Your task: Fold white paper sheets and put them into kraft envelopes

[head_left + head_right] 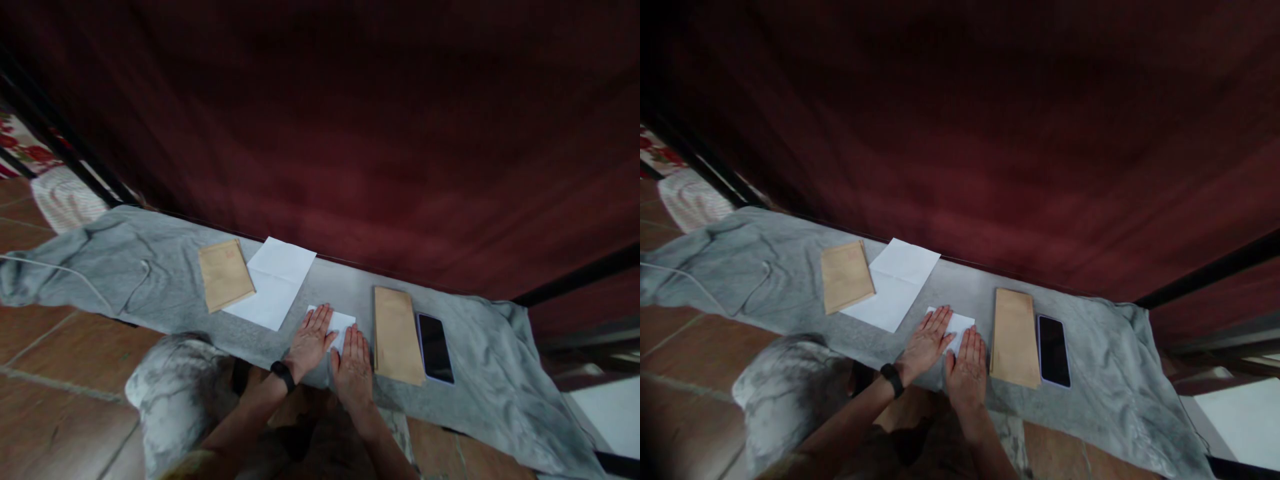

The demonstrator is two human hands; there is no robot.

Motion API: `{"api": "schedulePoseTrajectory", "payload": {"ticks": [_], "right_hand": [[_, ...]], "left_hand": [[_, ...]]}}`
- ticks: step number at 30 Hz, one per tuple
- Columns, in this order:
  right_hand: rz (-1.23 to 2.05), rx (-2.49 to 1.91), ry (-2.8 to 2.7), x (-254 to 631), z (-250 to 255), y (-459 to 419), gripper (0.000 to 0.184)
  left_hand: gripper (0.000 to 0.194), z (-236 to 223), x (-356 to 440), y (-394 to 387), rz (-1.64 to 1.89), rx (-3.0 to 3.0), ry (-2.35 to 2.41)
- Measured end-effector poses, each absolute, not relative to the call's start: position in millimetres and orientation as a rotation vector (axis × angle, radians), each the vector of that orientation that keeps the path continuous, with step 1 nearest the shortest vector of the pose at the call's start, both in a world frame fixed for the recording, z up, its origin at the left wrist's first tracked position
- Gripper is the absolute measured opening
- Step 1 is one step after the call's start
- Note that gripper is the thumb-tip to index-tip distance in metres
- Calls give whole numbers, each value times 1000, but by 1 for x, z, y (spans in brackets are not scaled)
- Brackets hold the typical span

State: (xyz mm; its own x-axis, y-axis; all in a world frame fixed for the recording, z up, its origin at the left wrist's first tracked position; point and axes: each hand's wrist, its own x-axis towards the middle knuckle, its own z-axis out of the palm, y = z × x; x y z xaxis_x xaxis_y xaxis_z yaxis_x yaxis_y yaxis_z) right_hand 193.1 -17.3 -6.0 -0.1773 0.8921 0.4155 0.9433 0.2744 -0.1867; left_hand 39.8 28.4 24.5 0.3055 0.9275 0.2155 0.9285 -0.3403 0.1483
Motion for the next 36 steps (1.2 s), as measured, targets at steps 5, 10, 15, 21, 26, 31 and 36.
{"api": "schedulePoseTrajectory", "payload": {"ticks": [5,10,15,21,26,31,36], "right_hand": [[-137,-1692,-2111,194,-4,-18,63],[-83,-1718,-2070,191,6,-10,59],[107,-1631,-2215,177,15,10,57],[-15,-1575,-2178,182,-6,16,62],[-107,-1534,-2159,195,-14,12,69],[-143,-1565,-2145,202,-13,6,70],[-160,-1610,-2121,205,-11,1,69]], "left_hand": [[61,23,23,24,-441,-2408,-1889],[62,23,21,23,-435,-2387,-1900],[59,22,22,23,-387,-2408,-1886],[58,22,22,20,-375,-2401,-1863],[59,22,26,20,-384,-2397,-1899],[60,21,28,20,-351,-2415,-1926],[62,19,28,20,-360,-2411,-1955]]}}
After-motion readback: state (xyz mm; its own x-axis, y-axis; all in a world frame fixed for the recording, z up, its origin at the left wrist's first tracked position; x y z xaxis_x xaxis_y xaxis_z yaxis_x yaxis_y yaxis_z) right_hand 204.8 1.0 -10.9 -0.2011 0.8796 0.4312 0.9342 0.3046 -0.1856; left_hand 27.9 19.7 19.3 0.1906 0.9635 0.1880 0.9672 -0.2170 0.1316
